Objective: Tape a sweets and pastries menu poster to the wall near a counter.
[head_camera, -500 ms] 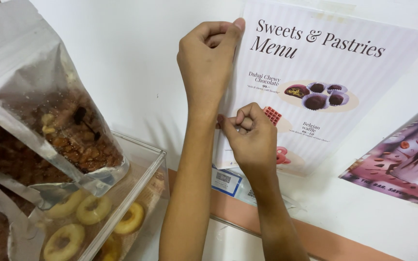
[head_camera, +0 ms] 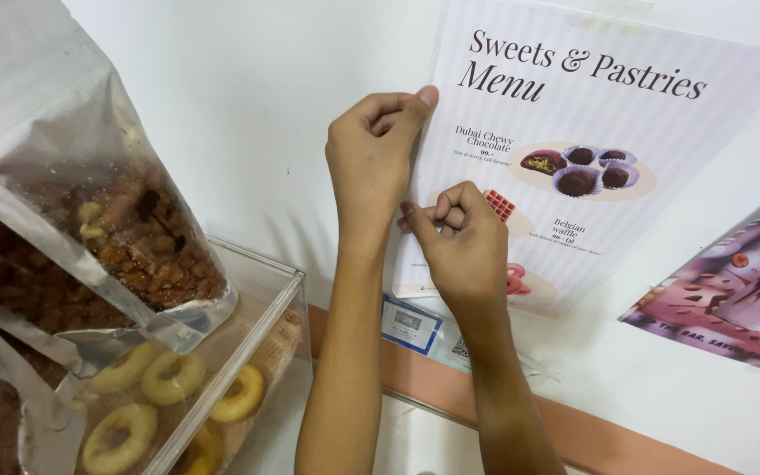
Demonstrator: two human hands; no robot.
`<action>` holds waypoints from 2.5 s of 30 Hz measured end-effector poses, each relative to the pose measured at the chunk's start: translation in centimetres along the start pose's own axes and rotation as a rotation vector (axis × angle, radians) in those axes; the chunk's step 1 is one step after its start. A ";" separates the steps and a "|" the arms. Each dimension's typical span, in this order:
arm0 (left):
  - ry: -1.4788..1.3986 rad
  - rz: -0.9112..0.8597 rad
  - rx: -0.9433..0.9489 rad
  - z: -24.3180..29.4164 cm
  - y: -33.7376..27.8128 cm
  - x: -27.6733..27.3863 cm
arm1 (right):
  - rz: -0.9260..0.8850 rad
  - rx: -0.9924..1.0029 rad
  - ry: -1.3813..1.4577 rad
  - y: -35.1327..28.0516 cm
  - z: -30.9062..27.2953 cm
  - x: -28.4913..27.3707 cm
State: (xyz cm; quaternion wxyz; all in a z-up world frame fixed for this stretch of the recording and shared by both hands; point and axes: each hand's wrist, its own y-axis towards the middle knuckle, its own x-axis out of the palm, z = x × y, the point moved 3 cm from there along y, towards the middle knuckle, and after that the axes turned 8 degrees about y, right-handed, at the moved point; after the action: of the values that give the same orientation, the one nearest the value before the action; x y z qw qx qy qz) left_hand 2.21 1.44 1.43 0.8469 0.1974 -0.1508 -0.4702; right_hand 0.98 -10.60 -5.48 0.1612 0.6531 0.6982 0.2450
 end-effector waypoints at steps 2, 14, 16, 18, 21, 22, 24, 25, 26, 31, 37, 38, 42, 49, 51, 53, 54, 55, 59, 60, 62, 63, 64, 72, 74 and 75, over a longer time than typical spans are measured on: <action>-0.038 -0.005 0.002 -0.5 -0.5 0.0 | 0.003 -0.019 -0.031 0.1 -0.1 0.0; -0.441 -0.280 -0.007 -7.1 -2.8 -0.3 | -0.042 0.005 0.095 -1.0 -1.4 -0.1; -0.441 -0.255 0.000 -7.2 -2.9 -0.1 | -0.030 0.020 0.061 -1.2 -1.9 0.0; -0.439 -0.228 0.002 -7.2 -3.3 0.2 | -0.020 0.040 0.028 -1.3 -2.2 0.0; -0.305 -0.087 0.031 -7.1 -3.8 0.7 | -0.040 0.042 0.095 -1.4 -2.1 0.1; -0.249 -0.020 0.119 -7.1 -4.1 0.8 | -0.042 0.032 0.098 -1.4 -2.1 0.1; -0.193 0.045 0.205 -7.2 -4.5 1.2 | -0.042 0.021 0.100 -1.3 -2.0 -0.1; -0.132 0.087 0.307 -6.9 -4.8 1.1 | -0.046 0.009 0.100 -1.4 -2.0 -0.2; -0.070 0.128 0.408 -6.7 -5.1 1.2 | -0.050 -0.004 0.099 -1.4 -2.0 -0.3; -0.185 0.158 0.421 -8.2 -5.8 1.8 | -0.050 -0.007 0.126 -1.1 -1.9 -0.5; -0.179 0.172 0.353 -8.7 -5.5 1.7 | -0.023 0.054 0.006 -0.2 -0.3 -1.1; -0.211 0.146 0.305 -8.8 -5.4 1.6 | -0.030 0.050 0.010 -0.1 0.1 -1.2; -0.187 0.147 0.324 -8.9 -5.5 1.1 | -0.109 0.060 0.168 0.1 1.0 -1.1; -0.171 0.117 0.219 -11.1 -6.7 0.5 | -0.115 0.061 0.178 0.5 1.5 -0.7; -0.200 0.107 0.120 -11.9 -7.0 0.3 | -0.095 0.079 0.145 0.6 1.6 -0.5; -0.212 0.109 0.034 -12.6 -7.3 0.3 | -0.062 0.038 0.150 0.6 1.6 -0.6; -0.214 0.108 0.031 -12.5 -7.3 0.3 | -0.061 0.040 0.147 0.7 1.8 -0.6; -0.184 0.113 0.049 -12.4 -7.4 0.3 | -0.053 0.026 0.091 0.6 1.9 -0.7; -0.047 0.131 0.014 -11.9 -7.9 0.1 | -0.056 -0.021 0.073 0.5 2.0 -1.0; -0.049 0.127 0.017 -12.1 -8.4 0.1 | -0.052 -0.025 0.073 0.3 1.8 -1.1; 0.164 0.215 0.207 -11.7 -9.3 0.0 | -0.066 -0.013 0.067 0.2 1.4 -1.1; 0.163 0.213 0.212 -10.0 -10.0 0.1 | -0.063 -0.017 0.068 0.0 0.8 -1.0; 0.373 0.337 0.386 -7.7 -11.0 0.0 | -0.070 0.003 0.102 -0.3 0.4 -0.8; -0.012 0.024 0.403 -5.0 -13.2 5.8 | -0.028 0.031 0.158 -3.3 -6.0 1.0; 0.337 0.040 0.597 -2.6 -13.0 6.7 | -0.027 -0.290 -0.213 -3.4 -8.2 1.1; 0.336 0.038 0.597 -1.5 -12.1 7.4 | -0.025 -0.290 -0.214 -3.3 -8.5 1.2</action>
State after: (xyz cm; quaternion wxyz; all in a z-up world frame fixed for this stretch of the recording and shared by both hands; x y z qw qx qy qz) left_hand -2.25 -10.45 -5.19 0.7733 0.5086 -0.1437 -0.3504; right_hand -6.48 -10.65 -0.19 0.3302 0.6365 0.6425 0.2703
